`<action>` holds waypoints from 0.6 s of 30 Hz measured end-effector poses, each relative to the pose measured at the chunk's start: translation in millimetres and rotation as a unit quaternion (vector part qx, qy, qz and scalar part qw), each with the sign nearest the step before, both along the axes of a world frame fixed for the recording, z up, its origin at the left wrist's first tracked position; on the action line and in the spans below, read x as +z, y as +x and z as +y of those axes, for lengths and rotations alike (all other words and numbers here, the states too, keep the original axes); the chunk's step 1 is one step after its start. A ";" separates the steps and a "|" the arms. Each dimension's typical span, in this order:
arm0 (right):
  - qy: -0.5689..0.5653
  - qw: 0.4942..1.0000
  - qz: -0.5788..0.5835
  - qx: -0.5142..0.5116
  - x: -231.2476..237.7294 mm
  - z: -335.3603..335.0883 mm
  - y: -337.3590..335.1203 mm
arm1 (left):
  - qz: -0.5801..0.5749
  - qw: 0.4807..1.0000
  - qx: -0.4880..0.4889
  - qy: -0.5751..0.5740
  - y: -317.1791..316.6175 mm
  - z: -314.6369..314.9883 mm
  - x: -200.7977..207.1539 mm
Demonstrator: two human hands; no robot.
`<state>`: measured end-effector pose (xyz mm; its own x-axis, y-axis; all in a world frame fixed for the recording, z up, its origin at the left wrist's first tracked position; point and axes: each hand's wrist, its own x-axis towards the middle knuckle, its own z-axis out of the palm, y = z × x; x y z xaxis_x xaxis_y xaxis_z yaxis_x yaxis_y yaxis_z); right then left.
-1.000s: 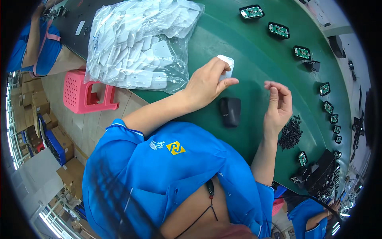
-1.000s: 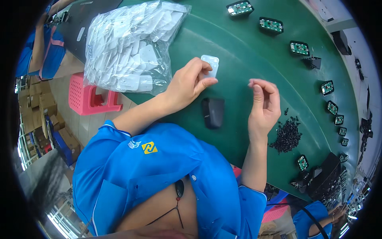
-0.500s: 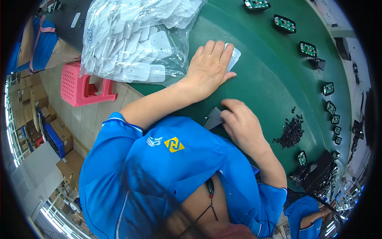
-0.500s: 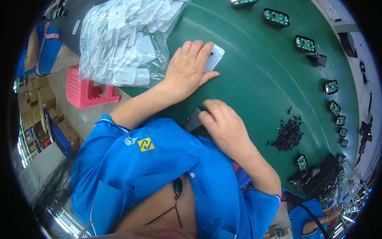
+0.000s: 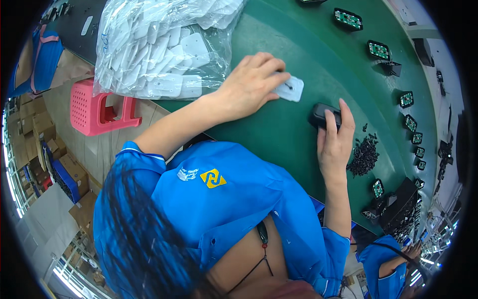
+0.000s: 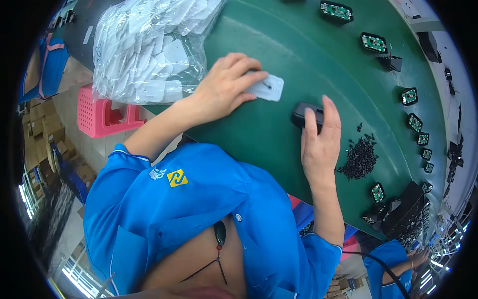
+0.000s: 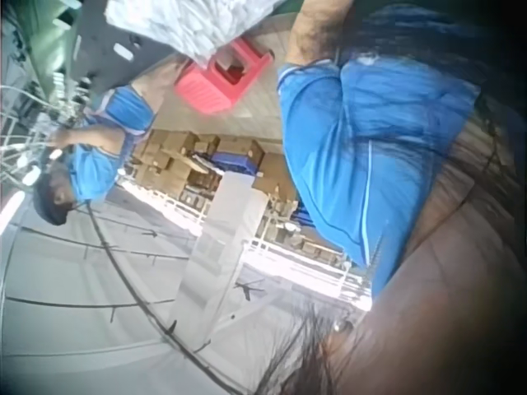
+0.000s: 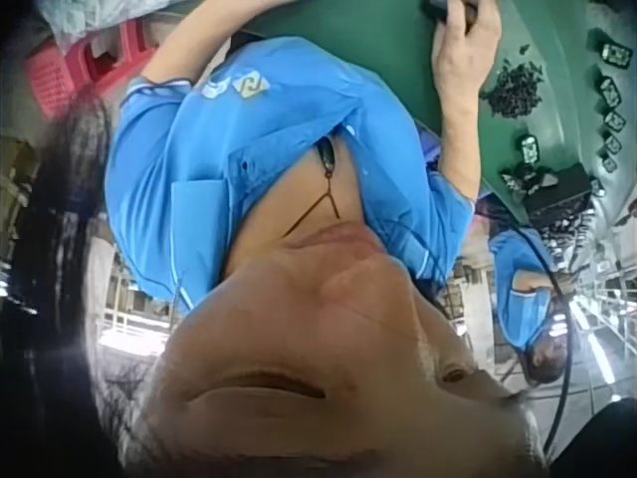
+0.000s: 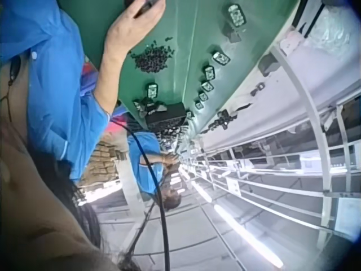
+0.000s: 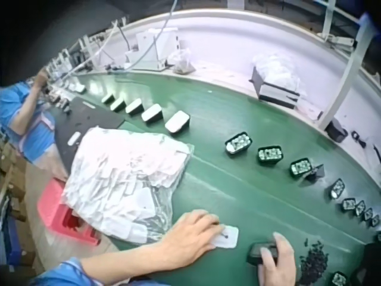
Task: The person assembles small electronic modules by hand, combining plastic enclosures, small electronic components, and circuit boards.
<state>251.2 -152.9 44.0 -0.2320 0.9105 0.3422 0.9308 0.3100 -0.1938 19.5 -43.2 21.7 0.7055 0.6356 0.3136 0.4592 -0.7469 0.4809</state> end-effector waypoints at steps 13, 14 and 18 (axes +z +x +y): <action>-0.066 0.981 0.174 0.057 21.4 26.7 -27.6 | -0.158 0.982 -0.027 -0.096 -17.6 1.9 3.9; -0.069 0.978 0.180 0.079 20.5 32.6 -30.9 | -0.159 0.982 -0.024 -0.096 -19.3 0.9 3.0; -0.094 0.974 0.163 0.124 16.9 49.1 -40.1 | -0.158 0.981 -0.039 -0.106 -25.8 -4.5 -4.8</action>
